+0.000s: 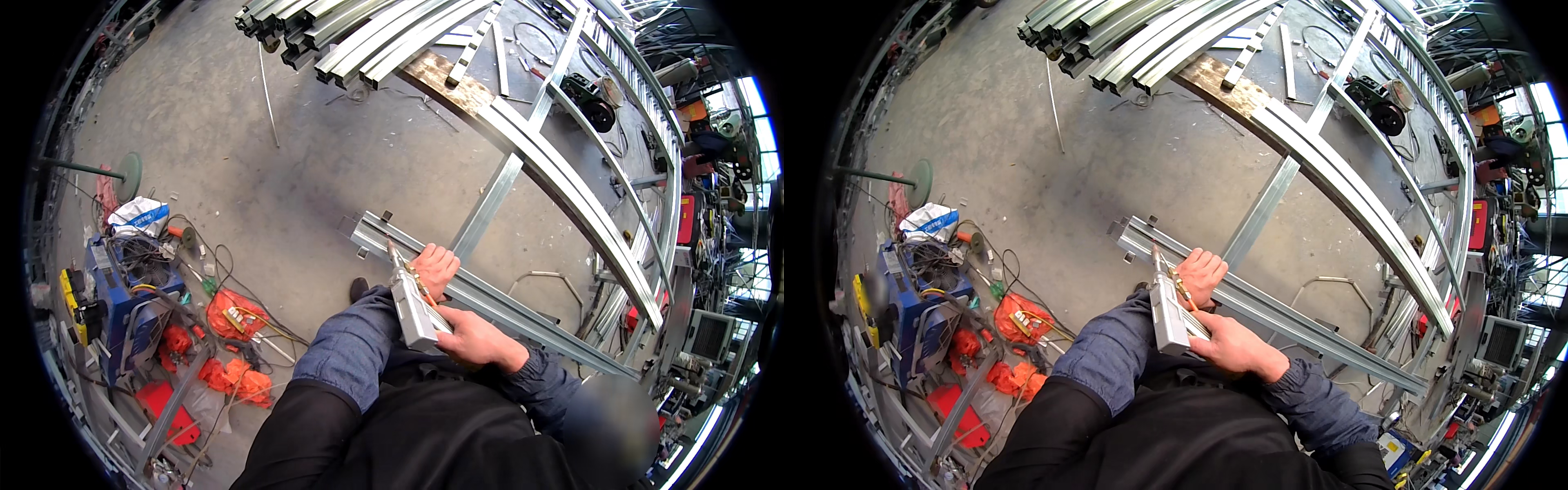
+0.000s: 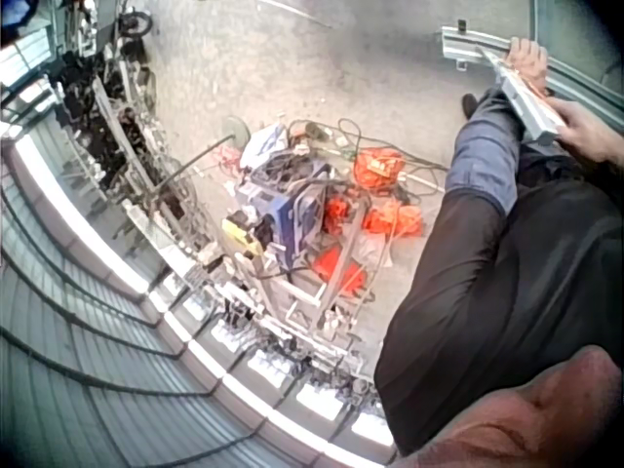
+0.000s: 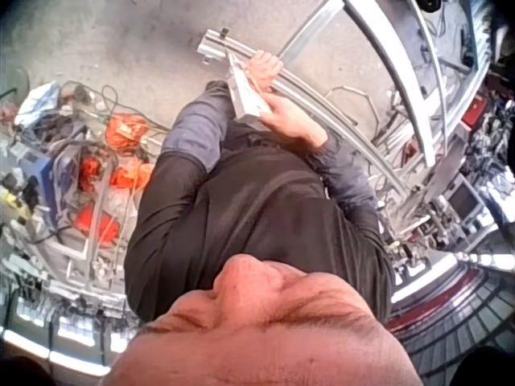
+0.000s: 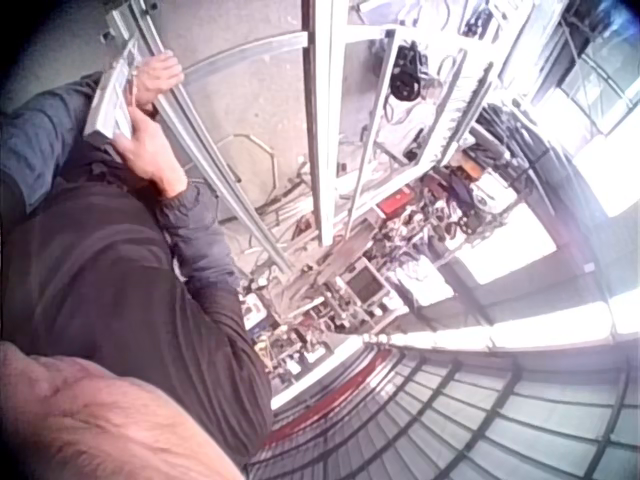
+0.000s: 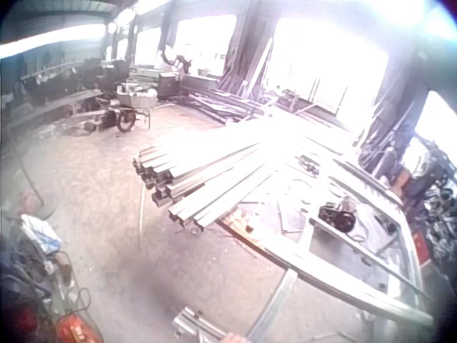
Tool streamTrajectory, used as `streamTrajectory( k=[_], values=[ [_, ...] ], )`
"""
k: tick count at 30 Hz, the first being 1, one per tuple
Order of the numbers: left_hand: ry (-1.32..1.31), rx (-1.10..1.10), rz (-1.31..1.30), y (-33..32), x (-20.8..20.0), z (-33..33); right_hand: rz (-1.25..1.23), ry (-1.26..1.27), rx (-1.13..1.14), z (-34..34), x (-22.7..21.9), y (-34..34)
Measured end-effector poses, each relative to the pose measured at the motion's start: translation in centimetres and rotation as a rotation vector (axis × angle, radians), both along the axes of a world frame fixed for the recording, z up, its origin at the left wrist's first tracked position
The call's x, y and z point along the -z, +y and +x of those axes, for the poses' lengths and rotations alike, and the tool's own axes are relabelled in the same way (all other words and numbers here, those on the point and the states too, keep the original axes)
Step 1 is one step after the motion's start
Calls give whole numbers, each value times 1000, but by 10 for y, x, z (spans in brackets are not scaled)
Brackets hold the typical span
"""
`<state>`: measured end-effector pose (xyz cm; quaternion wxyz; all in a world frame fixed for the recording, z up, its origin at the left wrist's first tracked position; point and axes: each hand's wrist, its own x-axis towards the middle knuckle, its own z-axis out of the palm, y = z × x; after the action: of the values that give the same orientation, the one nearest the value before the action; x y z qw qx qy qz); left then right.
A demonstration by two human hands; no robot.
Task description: The person welds metal frame components using a handheld welding torch. They position the torch at joints, apply welds, and move along the frame to complete multiple connections.
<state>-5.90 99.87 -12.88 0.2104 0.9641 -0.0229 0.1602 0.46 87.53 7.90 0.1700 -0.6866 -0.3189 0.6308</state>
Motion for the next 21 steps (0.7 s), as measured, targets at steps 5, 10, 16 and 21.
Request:
streamTrajectory(
  k=[5, 10, 16, 21],
  values=[
    [99, -29, 51, -3, -8, -1, 121, 167, 30, 35, -29, -30],
    [92, -6, 88, -7, 3, 6, -30, 627, 161, 103, -52, -27],
    [576, 54, -180, -3, -9, 4, -127, 653, 183, 157, 22, 10],
    [355, -43, -236, -12, 7, 1, -194, 826, 173, 173, 74, 22]
  ],
)
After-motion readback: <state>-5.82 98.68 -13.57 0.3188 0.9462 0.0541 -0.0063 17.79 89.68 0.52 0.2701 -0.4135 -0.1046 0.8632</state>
